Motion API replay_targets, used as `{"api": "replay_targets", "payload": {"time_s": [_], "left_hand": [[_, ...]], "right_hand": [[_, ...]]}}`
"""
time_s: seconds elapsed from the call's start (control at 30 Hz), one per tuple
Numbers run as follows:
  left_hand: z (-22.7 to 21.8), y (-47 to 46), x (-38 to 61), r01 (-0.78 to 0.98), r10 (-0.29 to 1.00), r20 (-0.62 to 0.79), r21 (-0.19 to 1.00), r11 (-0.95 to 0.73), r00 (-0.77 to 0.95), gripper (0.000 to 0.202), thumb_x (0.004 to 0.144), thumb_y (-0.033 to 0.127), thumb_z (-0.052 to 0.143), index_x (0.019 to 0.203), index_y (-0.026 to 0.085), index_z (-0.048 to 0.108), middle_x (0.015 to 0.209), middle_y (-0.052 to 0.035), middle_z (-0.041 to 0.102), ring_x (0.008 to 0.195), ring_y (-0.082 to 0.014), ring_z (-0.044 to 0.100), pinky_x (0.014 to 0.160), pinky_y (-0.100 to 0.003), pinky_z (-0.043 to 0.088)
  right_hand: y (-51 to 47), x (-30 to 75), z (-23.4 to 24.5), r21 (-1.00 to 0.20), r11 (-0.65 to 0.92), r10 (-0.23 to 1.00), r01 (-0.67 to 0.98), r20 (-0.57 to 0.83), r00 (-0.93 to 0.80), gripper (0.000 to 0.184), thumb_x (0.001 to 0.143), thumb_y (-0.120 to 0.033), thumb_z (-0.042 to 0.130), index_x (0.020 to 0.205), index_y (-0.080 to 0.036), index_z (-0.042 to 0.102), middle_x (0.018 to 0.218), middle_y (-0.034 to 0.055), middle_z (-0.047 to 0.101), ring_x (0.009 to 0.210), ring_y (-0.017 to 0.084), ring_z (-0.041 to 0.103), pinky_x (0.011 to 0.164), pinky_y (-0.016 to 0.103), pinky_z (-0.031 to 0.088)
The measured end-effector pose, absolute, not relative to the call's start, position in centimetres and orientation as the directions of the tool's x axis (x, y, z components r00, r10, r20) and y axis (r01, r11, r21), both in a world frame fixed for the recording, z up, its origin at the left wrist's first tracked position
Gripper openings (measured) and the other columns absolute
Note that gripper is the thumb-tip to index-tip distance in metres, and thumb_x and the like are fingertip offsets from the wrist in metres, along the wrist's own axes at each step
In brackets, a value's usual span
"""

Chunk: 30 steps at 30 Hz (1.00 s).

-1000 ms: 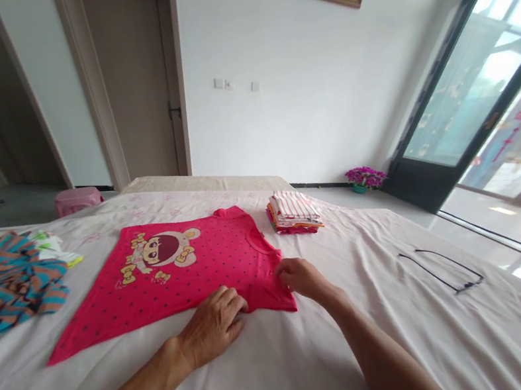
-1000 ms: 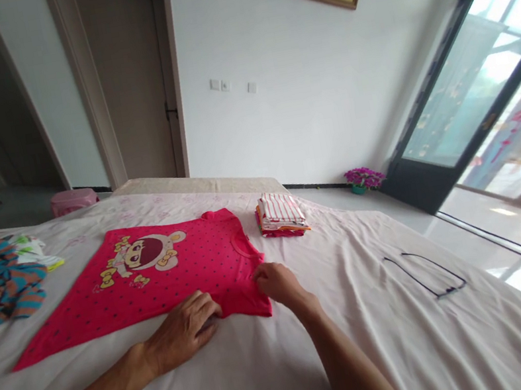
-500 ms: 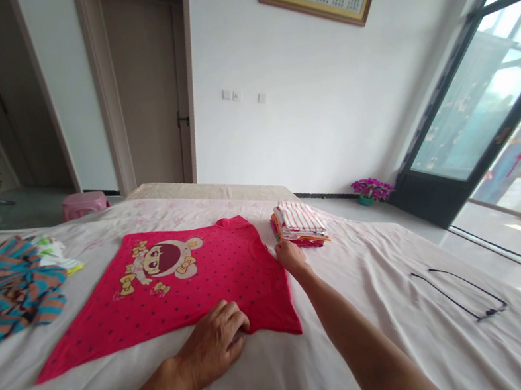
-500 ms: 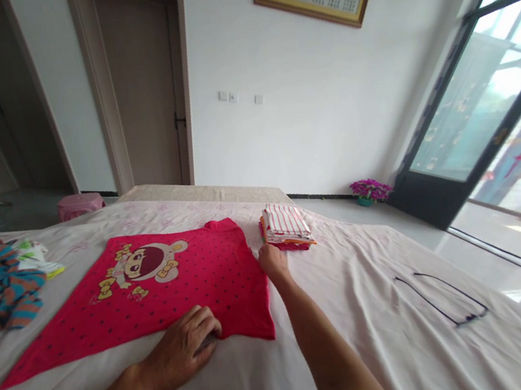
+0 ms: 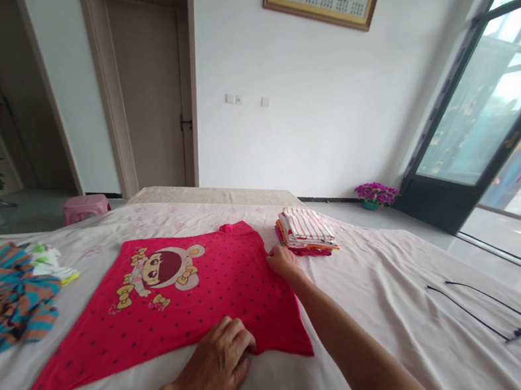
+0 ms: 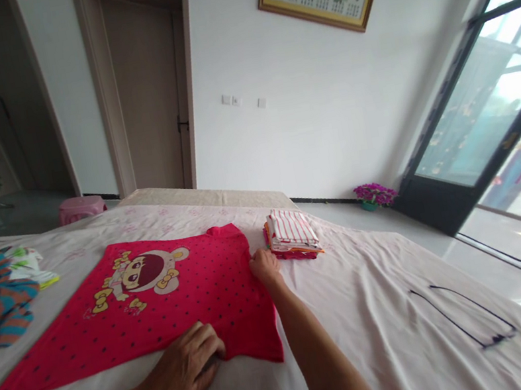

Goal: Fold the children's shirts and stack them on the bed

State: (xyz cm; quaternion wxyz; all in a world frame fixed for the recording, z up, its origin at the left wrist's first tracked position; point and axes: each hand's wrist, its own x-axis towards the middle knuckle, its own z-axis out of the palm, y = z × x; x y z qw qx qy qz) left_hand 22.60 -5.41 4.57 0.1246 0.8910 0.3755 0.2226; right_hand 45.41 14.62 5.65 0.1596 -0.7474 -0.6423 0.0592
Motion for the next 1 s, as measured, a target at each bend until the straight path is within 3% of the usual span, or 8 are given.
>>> {"api": "replay_targets", "payload": {"time_s": [0.17,0.27,0.77,1.0], "left_hand": [[5.0,-5.7,22.5,0.621,0.727,0.28,0.384,-0.683,0.627,0.018,0.088,0.014,0.054,0.102,0.025,0.056,0.104,-0.001,0.061,0.1,-0.0197,0.054,0.104,-0.04,0.038],[5.4,-5.8,22.5,0.627,0.73,0.259,0.383,-0.679,0.632,0.018,0.088,0.013,0.052,0.102,0.024,0.056,0.105,-0.0006,0.06,0.101,-0.0191,0.053,0.104,-0.039,0.038],[5.0,-5.5,22.7,0.61,0.719,0.285,0.386,-0.692,0.634,0.022,0.086,0.008,0.053,0.101,0.024,0.056,0.102,-0.0003,0.06,0.1,-0.0194,0.052,0.103,-0.041,0.039],[5.3,-5.7,22.8,0.625,0.733,0.261,0.391,-0.676,0.629,0.021,0.088,0.009,0.05,0.102,0.023,0.056,0.102,-0.0013,0.06,0.1,-0.0194,0.052,0.104,-0.042,0.039]], "right_hand": [[15.0,45.6,5.5,-0.327,-0.081,0.977,0.942,0.159,0.139,0.025,0.089,-0.023,0.048,0.108,-0.023,0.065,0.108,0.0067,0.069,0.102,0.02,0.063,0.081,0.028,0.044],[15.2,46.1,5.3,-0.328,-0.068,0.974,0.942,0.182,0.134,0.026,0.09,-0.021,0.047,0.109,-0.022,0.064,0.112,0.0078,0.068,0.104,0.02,0.063,0.081,0.026,0.043],[12.9,48.7,5.2,-0.306,0.068,0.973,0.95,0.231,0.004,0.028,0.092,-0.026,0.05,0.116,-0.025,0.066,0.114,0.0053,0.066,0.1,0.018,0.062,0.078,0.025,0.042],[11.7,49.5,4.8,-0.099,0.319,0.914,0.943,0.295,-0.278,0.035,0.096,-0.018,0.044,0.112,-0.032,0.072,0.102,0.0049,0.065,0.1,0.018,0.057,0.085,0.027,0.039]]}}
